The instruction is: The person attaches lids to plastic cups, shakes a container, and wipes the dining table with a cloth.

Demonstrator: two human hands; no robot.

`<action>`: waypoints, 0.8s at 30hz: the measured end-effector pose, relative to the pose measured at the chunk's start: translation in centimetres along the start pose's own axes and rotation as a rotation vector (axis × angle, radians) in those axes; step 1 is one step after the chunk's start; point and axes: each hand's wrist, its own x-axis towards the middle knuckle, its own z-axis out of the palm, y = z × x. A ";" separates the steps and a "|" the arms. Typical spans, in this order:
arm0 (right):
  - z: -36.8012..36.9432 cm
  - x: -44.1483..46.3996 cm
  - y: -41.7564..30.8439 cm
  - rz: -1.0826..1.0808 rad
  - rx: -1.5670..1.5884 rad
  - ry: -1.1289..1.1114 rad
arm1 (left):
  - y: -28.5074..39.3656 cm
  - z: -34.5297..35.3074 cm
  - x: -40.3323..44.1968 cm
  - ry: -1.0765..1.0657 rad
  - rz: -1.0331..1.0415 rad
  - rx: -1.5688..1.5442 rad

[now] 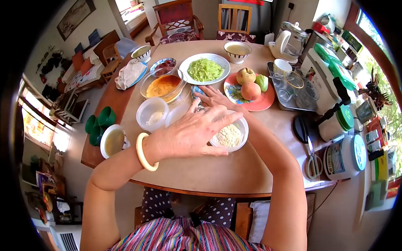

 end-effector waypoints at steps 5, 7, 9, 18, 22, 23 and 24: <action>0.6 1.3 0.4 0.042 -0.083 0.076 | 0.5 -0.9 0.1 -0.073 -0.031 -0.060; 0.4 0.9 -0.2 0.073 -0.075 0.042 | 0.3 -0.9 0.1 -0.032 -0.017 -0.032; 0.2 -0.7 -0.4 -0.029 -0.208 0.041 | 0.2 -0.9 0.2 -0.019 0.005 -0.010; -0.5 -12.3 -2.9 0.240 0.258 0.169 | -0.2 -0.8 0.5 -0.102 -0.049 -0.015; -2.6 -19.2 -4.7 0.380 0.090 0.291 | -0.1 -1.0 0.7 -0.125 -0.067 -0.035; -3.0 -21.0 -4.9 0.452 0.108 0.309 | -0.2 -0.9 0.8 -0.125 -0.067 -0.047; -2.9 -22.7 -4.1 0.520 0.026 0.393 | -0.2 -1.1 0.9 -0.141 -0.067 -0.052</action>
